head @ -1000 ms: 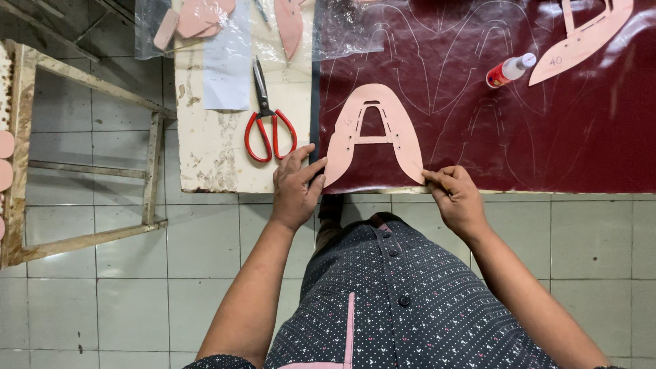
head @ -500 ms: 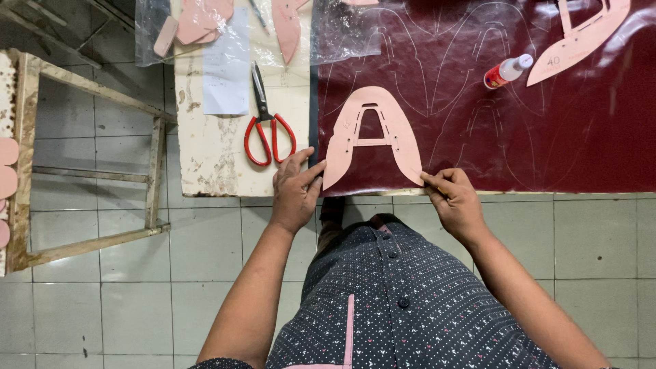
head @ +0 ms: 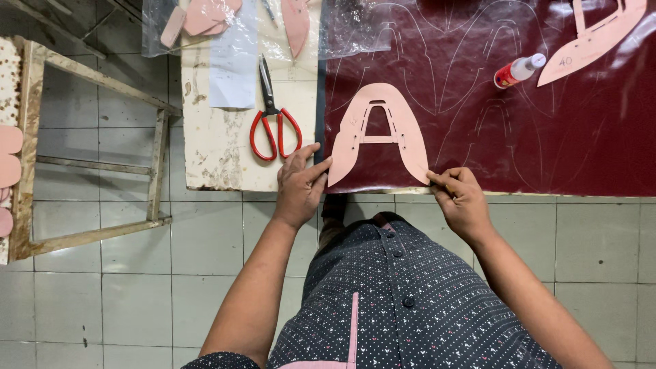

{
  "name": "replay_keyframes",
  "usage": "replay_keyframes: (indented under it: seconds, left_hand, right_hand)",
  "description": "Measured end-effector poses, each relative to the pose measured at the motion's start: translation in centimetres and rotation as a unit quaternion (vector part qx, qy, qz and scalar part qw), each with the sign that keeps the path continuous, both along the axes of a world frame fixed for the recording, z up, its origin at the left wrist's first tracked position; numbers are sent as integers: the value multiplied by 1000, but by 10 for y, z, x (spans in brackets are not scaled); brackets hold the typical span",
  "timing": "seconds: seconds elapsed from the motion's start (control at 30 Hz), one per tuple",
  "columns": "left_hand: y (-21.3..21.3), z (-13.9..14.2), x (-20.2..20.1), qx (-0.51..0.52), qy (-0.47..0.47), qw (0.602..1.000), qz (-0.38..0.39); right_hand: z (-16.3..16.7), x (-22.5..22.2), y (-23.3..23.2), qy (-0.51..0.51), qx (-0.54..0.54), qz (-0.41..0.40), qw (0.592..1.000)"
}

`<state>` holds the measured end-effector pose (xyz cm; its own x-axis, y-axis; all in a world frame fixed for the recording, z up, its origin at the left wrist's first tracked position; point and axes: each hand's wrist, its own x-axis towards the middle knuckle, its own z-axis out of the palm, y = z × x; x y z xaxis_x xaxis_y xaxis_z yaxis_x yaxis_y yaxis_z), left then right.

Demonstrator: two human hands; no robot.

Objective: The person aligns pairs of pink shoe upper components on a red work mat, matching their edges and pressing them flat. They use a small pointed tool to mark or trace along a component edge, reposition the pieces, and near the end pick up a glue bottle and open it to apply adhesive.

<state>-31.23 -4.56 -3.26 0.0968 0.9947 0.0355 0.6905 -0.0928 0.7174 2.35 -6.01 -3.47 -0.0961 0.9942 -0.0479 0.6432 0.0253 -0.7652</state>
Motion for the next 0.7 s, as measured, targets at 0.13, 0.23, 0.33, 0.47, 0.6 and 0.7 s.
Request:
replay_keyframes:
  seconds: [0.13,0.23,0.33,0.47,0.6,0.7]
  left_hand:
    - [0,2,0,-11,-1,1000,-2]
    - [-1,1,0,-10,2,1000,-2]
    - [-1,-1,0,5,12,1000,-4]
    - [-1,-3,2,6,24,1000,-2]
    - [-1,-4,3,-3,33,999,2]
    - [-1,-4,4,1,34,999,2]
  right_hand:
    - [-1,0,0,2,-1,-2,1000]
    - [-2,1,-1,-6,3,-3,1000]
    - [-3,1,-1,-12,11,3,1000]
    - [-4,1,-2,-3,2,4,1000]
    - [-4,2,-3,-8,-6,-1,1000]
    - [-4,2,-3,-11,-1,6,1000]
